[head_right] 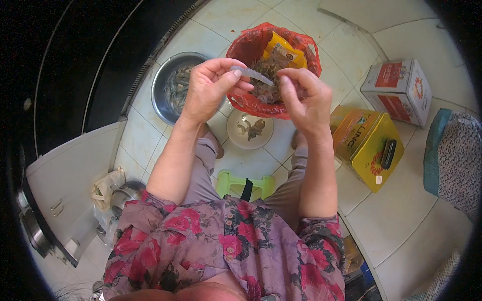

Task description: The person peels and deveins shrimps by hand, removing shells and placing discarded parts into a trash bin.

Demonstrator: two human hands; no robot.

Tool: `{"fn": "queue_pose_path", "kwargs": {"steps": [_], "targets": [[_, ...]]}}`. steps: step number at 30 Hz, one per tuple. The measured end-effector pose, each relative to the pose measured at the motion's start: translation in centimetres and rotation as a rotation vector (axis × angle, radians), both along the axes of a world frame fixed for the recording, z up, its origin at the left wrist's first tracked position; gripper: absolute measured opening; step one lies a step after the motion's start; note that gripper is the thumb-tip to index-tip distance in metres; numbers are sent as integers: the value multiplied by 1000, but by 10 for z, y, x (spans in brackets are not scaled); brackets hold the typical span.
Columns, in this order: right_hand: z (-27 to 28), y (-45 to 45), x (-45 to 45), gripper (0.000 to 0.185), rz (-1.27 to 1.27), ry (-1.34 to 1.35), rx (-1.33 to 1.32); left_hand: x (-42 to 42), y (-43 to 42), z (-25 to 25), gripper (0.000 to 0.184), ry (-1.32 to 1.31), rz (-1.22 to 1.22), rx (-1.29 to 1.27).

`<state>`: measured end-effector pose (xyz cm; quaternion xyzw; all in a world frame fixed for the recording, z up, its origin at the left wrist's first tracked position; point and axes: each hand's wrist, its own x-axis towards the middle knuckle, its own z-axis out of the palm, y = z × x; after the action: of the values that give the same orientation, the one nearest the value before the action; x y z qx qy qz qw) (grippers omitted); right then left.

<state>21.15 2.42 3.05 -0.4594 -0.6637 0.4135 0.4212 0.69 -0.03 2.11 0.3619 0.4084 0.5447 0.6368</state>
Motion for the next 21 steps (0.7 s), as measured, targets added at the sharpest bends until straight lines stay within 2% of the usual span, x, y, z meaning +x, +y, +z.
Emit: {"fn": "queue_pose_path", "kwargs": {"steps": [4, 6, 11, 13, 19, 21], "targets": [[5, -7, -17, 16, 16, 79, -95, -2, 0, -1, 21, -19, 23, 10], [7, -8, -22, 19, 39, 160, -243, -1, 0, 2, 21, -33, 19, 10], [10, -10, -27, 16, 101, 240, -216, 2, -1, 4, 20, -58, 20, 53], [11, -11, -29, 15, 113, 272, -190, 0, -1, 3, 20, 7, -44, 54], [10, -11, -27, 14, 90, 194, -106, 2, -3, 9, 19, -14, -14, 41], [11, -10, -23, 15, 81, -12, 47, 3, -3, 8, 19, 1, -2, 55]]}}
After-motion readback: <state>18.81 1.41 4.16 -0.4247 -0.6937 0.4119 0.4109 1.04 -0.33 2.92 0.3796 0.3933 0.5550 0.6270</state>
